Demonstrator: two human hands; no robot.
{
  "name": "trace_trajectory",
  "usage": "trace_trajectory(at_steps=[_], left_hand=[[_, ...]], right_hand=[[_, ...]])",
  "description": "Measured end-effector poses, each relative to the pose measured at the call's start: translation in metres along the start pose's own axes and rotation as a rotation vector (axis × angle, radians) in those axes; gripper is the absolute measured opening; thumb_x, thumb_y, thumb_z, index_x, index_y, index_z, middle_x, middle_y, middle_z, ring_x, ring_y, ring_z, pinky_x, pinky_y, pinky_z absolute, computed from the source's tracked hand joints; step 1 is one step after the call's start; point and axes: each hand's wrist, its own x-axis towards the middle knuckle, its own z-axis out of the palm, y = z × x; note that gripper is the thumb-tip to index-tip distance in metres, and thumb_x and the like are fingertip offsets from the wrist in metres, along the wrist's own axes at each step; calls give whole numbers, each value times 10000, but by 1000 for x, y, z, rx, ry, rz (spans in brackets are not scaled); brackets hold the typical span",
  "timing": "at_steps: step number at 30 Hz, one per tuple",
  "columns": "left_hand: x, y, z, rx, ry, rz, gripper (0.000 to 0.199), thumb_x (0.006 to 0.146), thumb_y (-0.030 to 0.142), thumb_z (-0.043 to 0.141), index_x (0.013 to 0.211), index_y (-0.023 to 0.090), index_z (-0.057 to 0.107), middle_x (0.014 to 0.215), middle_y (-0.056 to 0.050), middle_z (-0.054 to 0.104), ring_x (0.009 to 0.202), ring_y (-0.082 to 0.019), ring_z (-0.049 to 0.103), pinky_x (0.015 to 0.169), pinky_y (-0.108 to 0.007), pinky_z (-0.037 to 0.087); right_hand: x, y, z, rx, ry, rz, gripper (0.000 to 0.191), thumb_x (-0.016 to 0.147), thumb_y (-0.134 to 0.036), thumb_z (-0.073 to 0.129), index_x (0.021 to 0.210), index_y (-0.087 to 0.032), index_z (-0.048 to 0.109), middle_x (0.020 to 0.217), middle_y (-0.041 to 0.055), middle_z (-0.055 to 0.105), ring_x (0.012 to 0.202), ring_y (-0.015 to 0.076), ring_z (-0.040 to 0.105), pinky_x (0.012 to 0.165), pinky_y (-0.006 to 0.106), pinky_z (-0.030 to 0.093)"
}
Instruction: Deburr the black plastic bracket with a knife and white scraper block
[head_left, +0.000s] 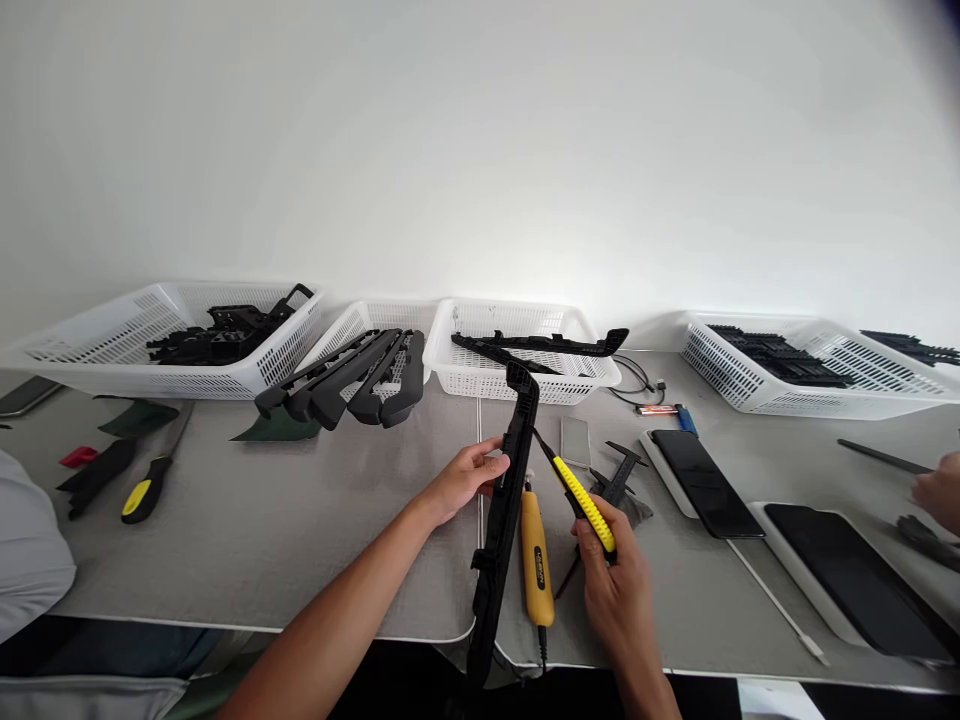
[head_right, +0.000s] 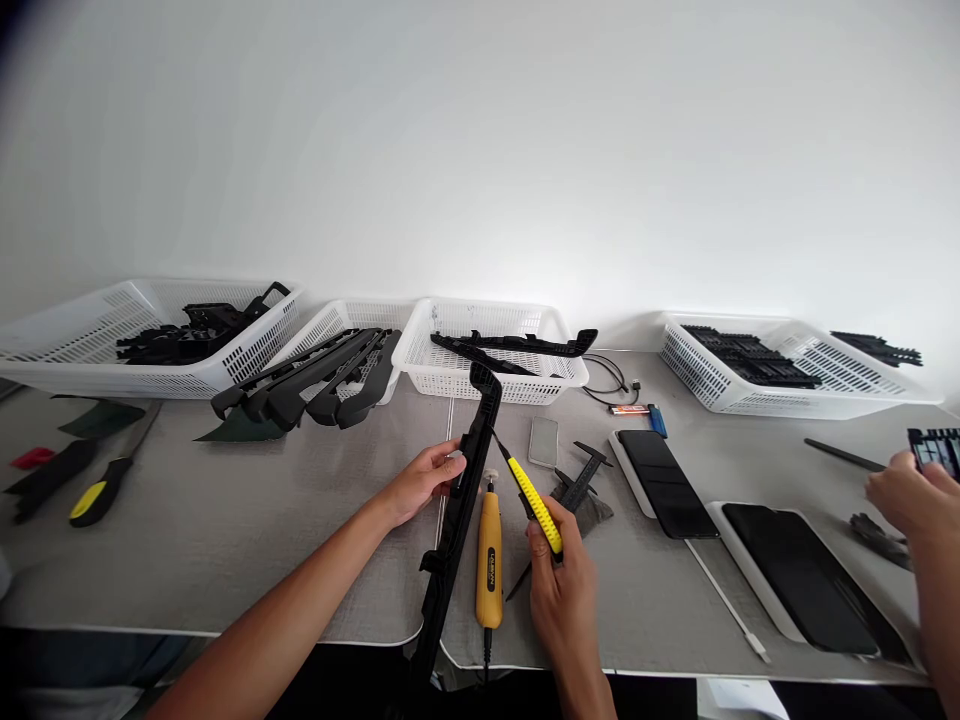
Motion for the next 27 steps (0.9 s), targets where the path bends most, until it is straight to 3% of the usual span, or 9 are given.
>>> trace_trajectory(at_steps=[9, 20, 27], left_hand=[[3, 1, 3, 36, 52, -19, 585, 716, 697, 822, 807, 156, 618, 743, -76, 750, 646, -224, 742, 572, -292, 553], [2, 2, 5, 89, 72, 1, 555, 748, 699, 791, 768, 191, 568, 678, -21, 693, 587, -184, 683, 524, -276, 513], [4, 3, 7, 87, 105, 57, 562, 705, 676, 833, 719, 180, 567, 696, 17, 619, 553, -121, 582, 510, -244, 466]], right_hand=[[-2, -5, -1, 30, -98, -12, 413, 1005, -513, 532, 1235, -195, 661, 985, 69, 722, 838, 212, 680, 765, 311, 538], [-2, -8, -3, 29, -113, -63, 398, 1012, -499, 540, 1241, -193, 650, 975, 65, 726, 821, 206, 672, 765, 302, 541], [-2, -8, -2, 48, -200, -109, 365, 1018, -464, 538, 1235, -203, 670, 1105, 67, 743, 953, 215, 701, 825, 285, 546]])
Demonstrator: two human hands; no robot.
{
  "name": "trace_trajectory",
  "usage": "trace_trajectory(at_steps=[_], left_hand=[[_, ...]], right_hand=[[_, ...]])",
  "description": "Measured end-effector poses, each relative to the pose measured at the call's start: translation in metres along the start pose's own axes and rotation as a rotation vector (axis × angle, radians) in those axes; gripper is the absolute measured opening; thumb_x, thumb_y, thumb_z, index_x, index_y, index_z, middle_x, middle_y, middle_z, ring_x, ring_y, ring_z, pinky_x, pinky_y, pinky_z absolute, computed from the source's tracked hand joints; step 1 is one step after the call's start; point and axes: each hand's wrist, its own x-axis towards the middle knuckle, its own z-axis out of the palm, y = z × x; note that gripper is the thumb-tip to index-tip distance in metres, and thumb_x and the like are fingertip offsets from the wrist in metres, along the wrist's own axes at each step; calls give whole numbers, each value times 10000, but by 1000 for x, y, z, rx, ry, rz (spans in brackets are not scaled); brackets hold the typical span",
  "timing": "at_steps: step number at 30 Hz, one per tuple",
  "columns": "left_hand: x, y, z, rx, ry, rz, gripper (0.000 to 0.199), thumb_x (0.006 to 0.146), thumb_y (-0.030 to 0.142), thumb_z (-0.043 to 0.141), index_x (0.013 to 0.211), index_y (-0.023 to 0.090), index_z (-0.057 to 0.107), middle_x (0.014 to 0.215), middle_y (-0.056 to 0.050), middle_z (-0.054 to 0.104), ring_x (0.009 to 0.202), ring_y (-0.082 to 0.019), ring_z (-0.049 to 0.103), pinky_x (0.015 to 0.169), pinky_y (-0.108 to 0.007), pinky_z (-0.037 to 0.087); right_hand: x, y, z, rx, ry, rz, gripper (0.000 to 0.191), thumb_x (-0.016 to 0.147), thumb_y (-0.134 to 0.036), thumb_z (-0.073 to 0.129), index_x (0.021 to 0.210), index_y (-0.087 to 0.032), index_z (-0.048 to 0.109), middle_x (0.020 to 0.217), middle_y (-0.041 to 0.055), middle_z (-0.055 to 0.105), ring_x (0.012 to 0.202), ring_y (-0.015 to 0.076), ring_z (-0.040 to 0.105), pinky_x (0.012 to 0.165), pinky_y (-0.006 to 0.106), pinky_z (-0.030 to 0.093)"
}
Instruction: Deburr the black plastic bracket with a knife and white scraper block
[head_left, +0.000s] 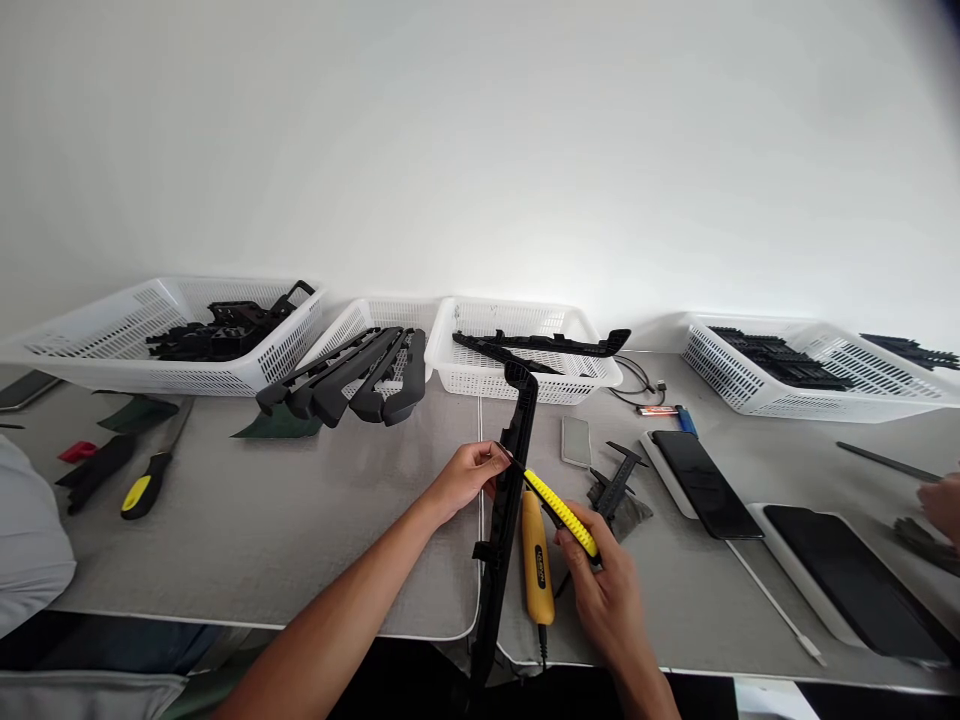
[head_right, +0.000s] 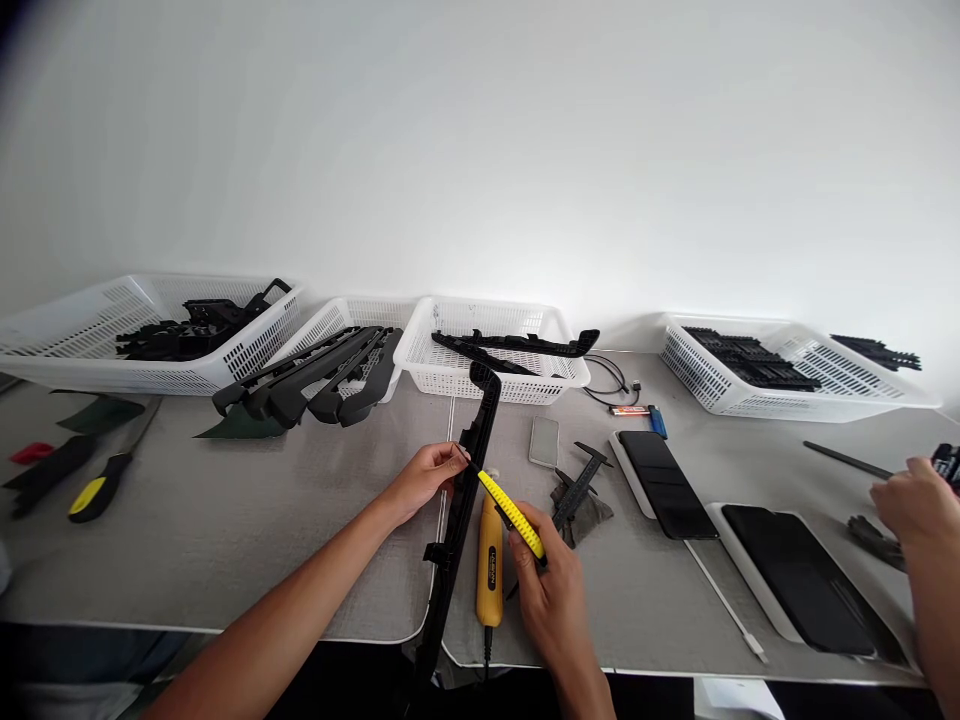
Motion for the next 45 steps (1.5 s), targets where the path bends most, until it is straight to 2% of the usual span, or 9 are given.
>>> trace_trajectory(at_steps=[6, 11, 15, 17, 21, 26, 33, 41, 45], left_hand=[[-3, 3, 1, 18, -12, 29, 543, 776, 671, 784, 718, 185, 550, 653, 24, 574, 568, -115, 544, 544, -238, 435], [-2, 3, 1, 9, 27, 62, 565, 776, 705, 762, 733, 184, 550, 648, 44, 521, 581, -105, 502, 548, -231, 406], [-1, 2, 0, -47, 49, 75, 537, 769, 663, 799, 781, 177, 571, 693, 48, 513, 620, -98, 495, 593, -230, 438], [0, 2, 0, -94, 73, 64, 526, 745, 635, 836, 826, 175, 592, 720, 46, 526, 635, -97, 506, 610, -230, 449], [1, 1, -1, -184, 116, 54, 518, 703, 580, 890, 875, 182, 608, 738, 45, 550, 655, -101, 538, 629, -233, 461], [0, 3, -2, -253, 123, 76, 490, 710, 511, 910, 946, 184, 632, 796, 23, 621, 706, -122, 593, 670, -254, 485], [2, 2, -7, -331, 142, 100, 441, 726, 422, 921, 1002, 180, 677, 866, 5, 658, 770, -127, 623, 700, -251, 492], [6, 2, -9, -395, 191, 77, 530, 659, 438, 958, 1038, 177, 695, 790, 9, 685, 657, -121, 624, 602, -242, 481], [4, 6, -7, -395, 203, 77, 547, 637, 440, 968, 1033, 177, 696, 803, 3, 694, 642, -125, 628, 563, -239, 480]], right_hand=[[1, 3, 0, -44, 132, 79, 398, 1010, -503, 531, 1199, -184, 676, 968, 61, 734, 803, 199, 672, 721, 279, 527], [0, 0, -2, -14, 41, 38, 363, 1013, -479, 542, 1195, -193, 673, 975, 39, 721, 826, 178, 669, 736, 249, 524], [-2, 1, -2, -20, 67, 41, 367, 1012, -472, 543, 1199, -183, 670, 916, 34, 718, 802, 181, 663, 694, 241, 513], [-2, 1, -2, -21, 70, 39, 365, 1012, -468, 545, 1200, -182, 670, 899, 32, 718, 788, 180, 660, 683, 240, 510], [-1, 1, -2, -1, 23, -1, 349, 1012, -450, 550, 1208, -191, 677, 1020, 47, 735, 865, 183, 683, 763, 245, 529], [0, 1, -2, -16, 68, 14, 356, 1011, -455, 551, 1195, -178, 677, 950, 42, 729, 812, 180, 670, 727, 240, 523], [0, -4, -3, 14, -1, -6, 344, 1012, -450, 562, 1202, -187, 678, 1018, 47, 733, 867, 184, 676, 731, 231, 521], [-2, -7, -4, 33, -73, -28, 332, 1023, -446, 545, 1183, -197, 695, 949, 28, 715, 781, 161, 661, 725, 228, 517], [-2, -7, -4, 22, -86, -23, 337, 1022, -446, 542, 1182, -194, 699, 990, 40, 727, 813, 171, 673, 741, 234, 526]])
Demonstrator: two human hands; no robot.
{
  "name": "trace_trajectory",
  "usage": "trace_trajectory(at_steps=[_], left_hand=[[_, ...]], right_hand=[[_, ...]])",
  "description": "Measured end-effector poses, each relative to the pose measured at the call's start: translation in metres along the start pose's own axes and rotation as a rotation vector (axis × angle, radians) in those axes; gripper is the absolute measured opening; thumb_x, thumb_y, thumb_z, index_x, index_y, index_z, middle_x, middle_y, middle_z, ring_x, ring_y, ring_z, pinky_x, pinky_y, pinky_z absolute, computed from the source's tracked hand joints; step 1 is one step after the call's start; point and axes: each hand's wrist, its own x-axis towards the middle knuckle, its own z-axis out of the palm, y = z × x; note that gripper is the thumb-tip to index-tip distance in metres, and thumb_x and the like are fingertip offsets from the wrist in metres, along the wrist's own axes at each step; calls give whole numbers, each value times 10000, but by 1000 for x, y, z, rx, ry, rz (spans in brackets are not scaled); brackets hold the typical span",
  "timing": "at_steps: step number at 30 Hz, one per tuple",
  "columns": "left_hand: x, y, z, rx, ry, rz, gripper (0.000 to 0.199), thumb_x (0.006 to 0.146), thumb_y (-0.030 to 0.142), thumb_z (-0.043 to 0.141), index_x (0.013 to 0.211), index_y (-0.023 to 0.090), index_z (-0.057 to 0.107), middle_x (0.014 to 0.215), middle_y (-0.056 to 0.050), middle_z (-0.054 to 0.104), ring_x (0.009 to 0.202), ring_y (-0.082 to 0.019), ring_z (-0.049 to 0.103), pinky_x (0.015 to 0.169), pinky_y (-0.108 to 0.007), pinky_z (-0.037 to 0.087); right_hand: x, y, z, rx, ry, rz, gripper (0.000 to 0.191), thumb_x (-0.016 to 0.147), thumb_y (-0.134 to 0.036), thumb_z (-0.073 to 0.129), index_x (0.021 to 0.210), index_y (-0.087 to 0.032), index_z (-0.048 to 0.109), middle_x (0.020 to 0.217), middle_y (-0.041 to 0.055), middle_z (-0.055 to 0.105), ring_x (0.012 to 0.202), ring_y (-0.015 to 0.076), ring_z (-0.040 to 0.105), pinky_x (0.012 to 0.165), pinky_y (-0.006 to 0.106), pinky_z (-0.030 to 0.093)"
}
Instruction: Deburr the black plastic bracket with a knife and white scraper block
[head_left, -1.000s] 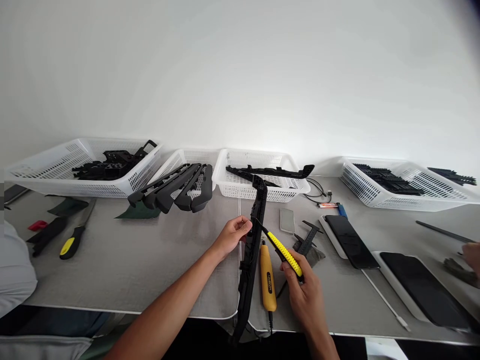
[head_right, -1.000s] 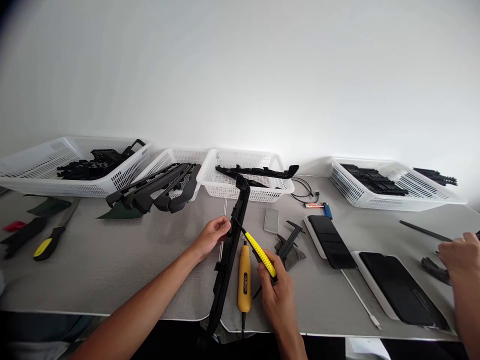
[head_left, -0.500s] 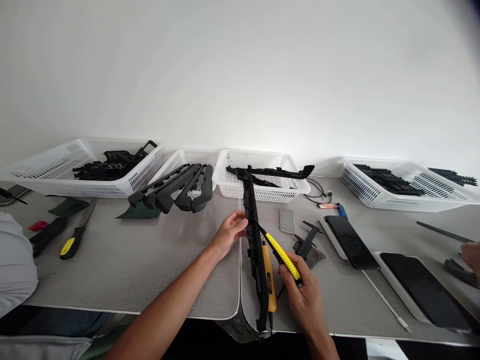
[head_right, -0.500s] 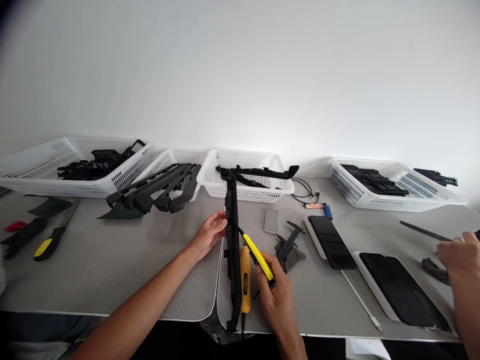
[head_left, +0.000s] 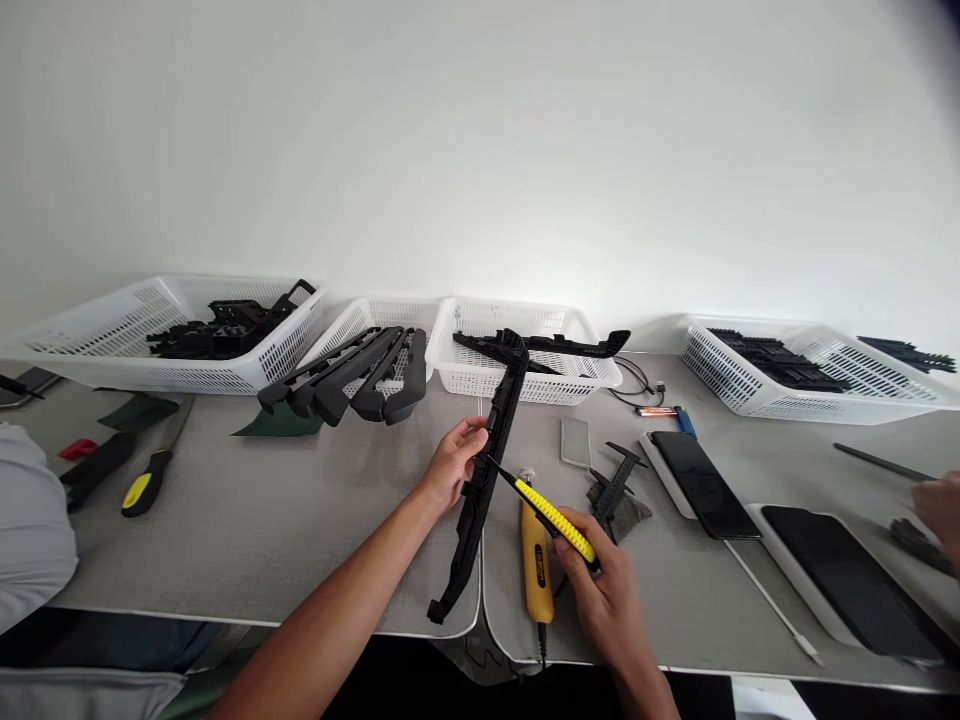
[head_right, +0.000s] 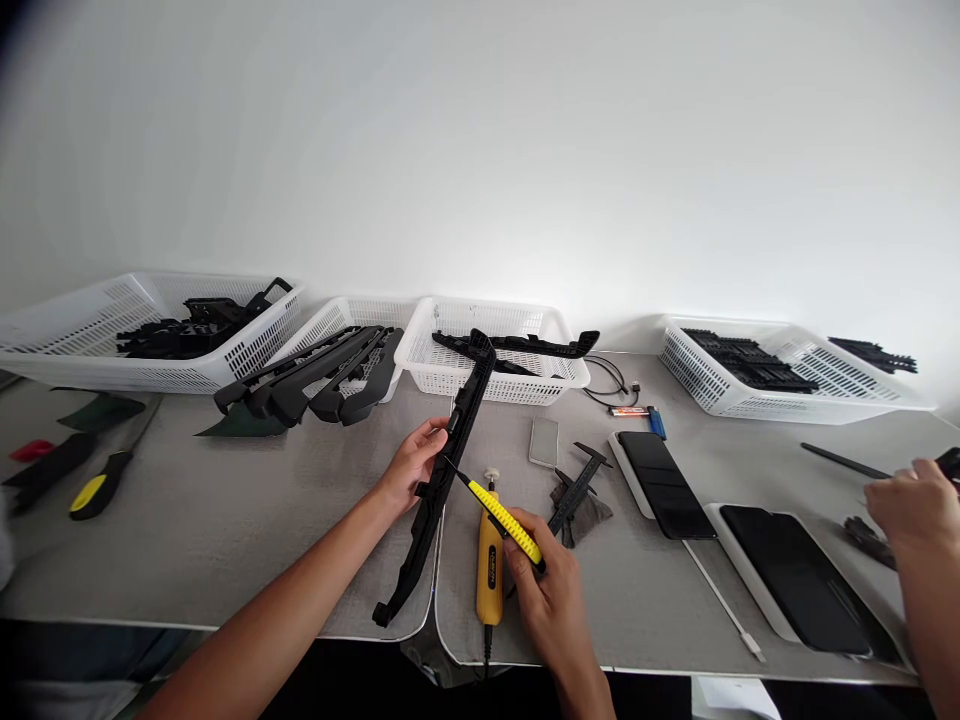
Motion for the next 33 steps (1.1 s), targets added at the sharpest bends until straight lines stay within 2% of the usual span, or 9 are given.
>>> trace_trajectory(at_steps=[5, 12, 19, 24, 29, 33], left_hand=[[-1, 3, 3, -10, 27, 16, 551, 630, 435, 971, 1029, 181, 688, 828, 5, 696, 645, -120, 620, 586, -248, 506], [2, 2, -2, 7, 44, 11, 599, 644, 490, 954, 1073, 179, 674, 771, 26, 656, 561, -96, 572, 506, -230, 436], [1, 3, -2, 4, 45, 22, 565, 681, 488, 930, 1078, 185, 666, 778, 25, 652, 580, -102, 581, 546, -243, 445], [2, 2, -3, 7, 52, 22, 568, 673, 479, 935, 1079, 183, 670, 792, 26, 649, 582, -97, 564, 534, -240, 430], [2, 2, -3, 5, 46, 18, 561, 692, 487, 922, 1082, 189, 650, 791, 26, 652, 585, -104, 584, 556, -248, 457], [1, 2, -2, 4, 52, 19, 573, 683, 487, 928, 1079, 184, 646, 784, 27, 655, 572, -98, 578, 541, -240, 450]], right_hand=[[0, 1, -1, -11, 36, 16, 340, 1014, -443, 545, 1166, -186, 707, 982, 50, 741, 804, 184, 681, 701, 239, 529], [-1, -2, -3, -6, 3, -17, 322, 1007, -436, 550, 1130, -190, 717, 951, 43, 726, 766, 173, 664, 707, 237, 528], [-1, -5, -3, 19, -62, -23, 342, 1002, -439, 549, 1155, -190, 727, 903, 35, 718, 709, 165, 627, 661, 242, 512], [0, -3, -2, 13, 3, 18, 346, 1010, -452, 543, 1148, -186, 716, 976, 50, 731, 797, 186, 668, 717, 249, 525], [-2, -4, -2, 22, -68, -20, 332, 1010, -442, 550, 1153, -195, 721, 847, 18, 687, 688, 159, 611, 652, 240, 491], [-2, -4, -3, 15, -39, -23, 324, 1006, -436, 551, 1136, -196, 726, 846, 20, 691, 701, 163, 618, 671, 246, 498]])
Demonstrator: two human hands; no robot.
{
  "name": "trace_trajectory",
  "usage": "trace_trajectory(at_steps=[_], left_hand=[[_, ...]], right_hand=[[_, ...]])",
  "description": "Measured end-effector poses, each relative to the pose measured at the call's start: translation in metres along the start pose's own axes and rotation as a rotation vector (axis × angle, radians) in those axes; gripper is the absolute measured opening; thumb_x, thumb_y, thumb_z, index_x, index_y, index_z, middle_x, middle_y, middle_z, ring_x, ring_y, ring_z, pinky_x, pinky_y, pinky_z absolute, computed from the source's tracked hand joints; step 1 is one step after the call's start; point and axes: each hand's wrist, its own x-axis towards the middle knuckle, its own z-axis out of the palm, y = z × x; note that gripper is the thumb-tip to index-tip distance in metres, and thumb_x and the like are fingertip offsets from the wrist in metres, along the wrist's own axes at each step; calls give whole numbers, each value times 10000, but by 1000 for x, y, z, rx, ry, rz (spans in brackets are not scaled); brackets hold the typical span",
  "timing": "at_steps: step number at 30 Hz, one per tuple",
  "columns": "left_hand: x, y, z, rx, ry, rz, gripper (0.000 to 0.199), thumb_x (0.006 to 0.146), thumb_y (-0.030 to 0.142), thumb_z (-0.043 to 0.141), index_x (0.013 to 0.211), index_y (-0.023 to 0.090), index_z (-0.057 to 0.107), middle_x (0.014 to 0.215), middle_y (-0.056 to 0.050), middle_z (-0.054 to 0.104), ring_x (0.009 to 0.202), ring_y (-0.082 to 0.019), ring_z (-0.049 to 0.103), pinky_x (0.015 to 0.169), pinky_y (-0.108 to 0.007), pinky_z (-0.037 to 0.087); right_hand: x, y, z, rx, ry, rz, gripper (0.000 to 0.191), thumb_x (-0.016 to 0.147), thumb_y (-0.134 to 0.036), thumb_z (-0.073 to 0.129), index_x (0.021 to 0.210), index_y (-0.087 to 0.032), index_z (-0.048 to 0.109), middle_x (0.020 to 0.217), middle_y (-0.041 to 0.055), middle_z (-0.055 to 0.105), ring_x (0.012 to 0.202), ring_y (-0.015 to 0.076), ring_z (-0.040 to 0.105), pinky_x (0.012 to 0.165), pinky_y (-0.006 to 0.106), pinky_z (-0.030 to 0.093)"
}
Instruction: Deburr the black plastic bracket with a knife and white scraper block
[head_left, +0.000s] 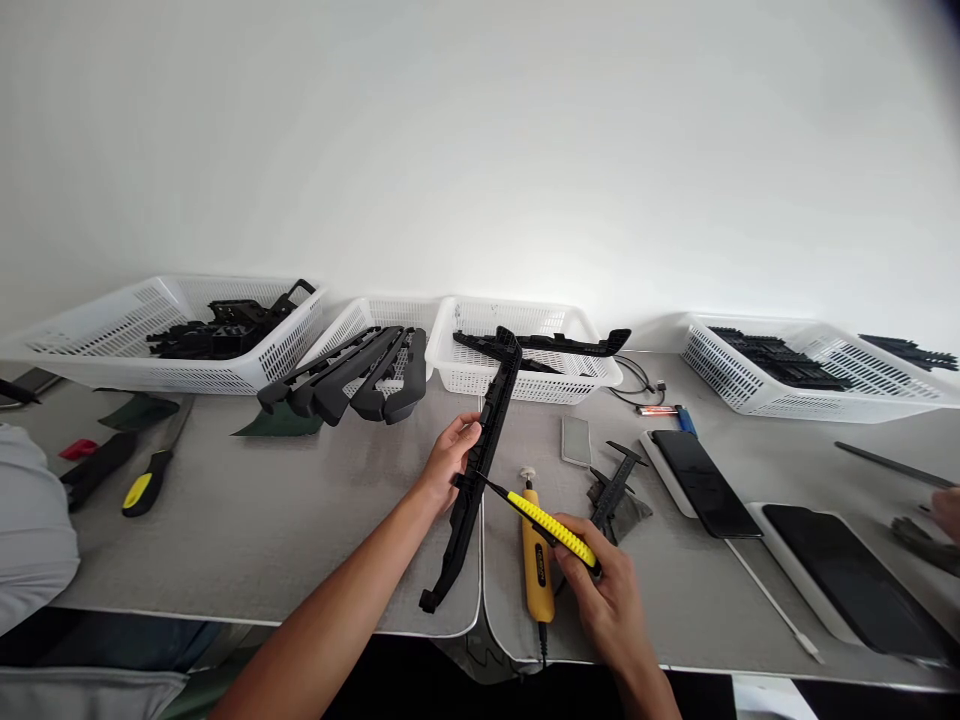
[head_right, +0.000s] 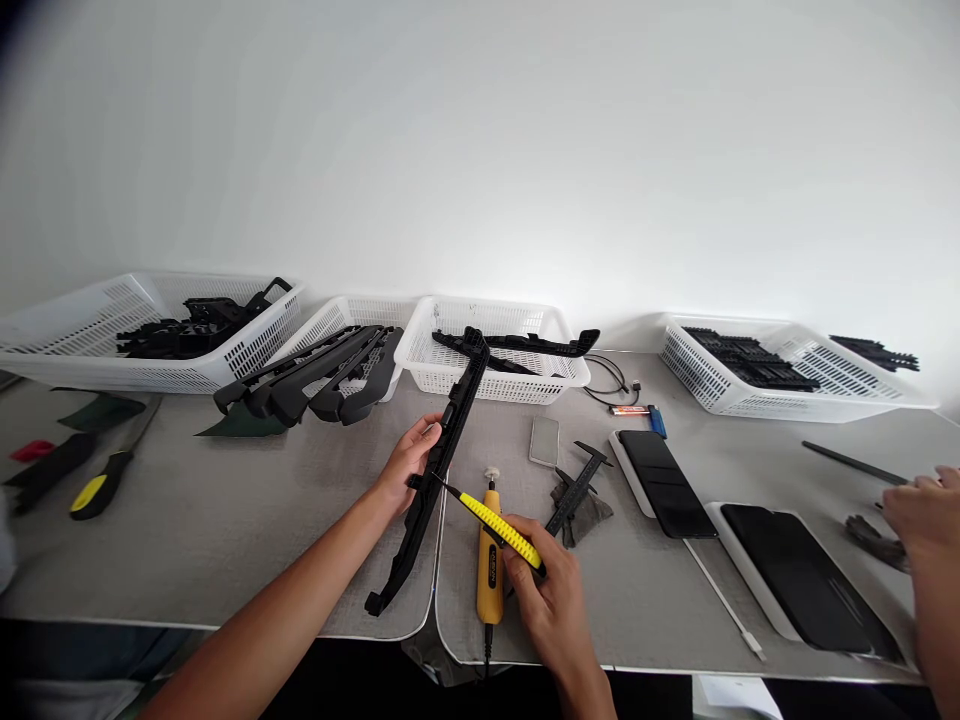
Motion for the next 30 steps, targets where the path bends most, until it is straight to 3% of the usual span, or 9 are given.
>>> trace_trajectory(at_steps=[8, 14, 23, 30], left_hand=[[0, 0, -3, 26, -43, -13, 561, 749, 521, 873, 1124, 195, 612, 785, -16, 727, 580, -135, 635, 526, -241, 449], [4, -2, -12, 30, -88, -12, 500, 829, 503, 809, 1168, 212, 582, 842, -52, 777, 636, -176, 716, 580, -255, 496], [13, -4, -16, -7, -90, 3, 503, 775, 507, 837, 1102, 197, 615, 791, -33, 744, 655, -179, 706, 593, -269, 536], [13, -3, -14, 3, -97, -31, 452, 769, 551, 810, 947, 180, 624, 695, -43, 717, 591, -157, 655, 575, -250, 500]], right_hand=[[-3, 6, 0, -13, 195, 88, 350, 975, -477, 581, 1128, -187, 704, 823, 31, 721, 721, 190, 659, 661, 261, 512], [2, 12, 3, -47, 316, 147, 385, 976, -492, 571, 1162, -174, 684, 934, 69, 736, 809, 211, 679, 716, 290, 529], [7, 21, 7, -111, 159, 132, 357, 938, -365, 566, 1220, -184, 689, 1183, 101, 739, 1041, 253, 700, 870, 336, 548], [7, 24, 13, -202, 138, -8, 362, 903, -290, 590, 1241, -222, 704, 1154, 98, 723, 1038, 266, 664, 907, 399, 537]])
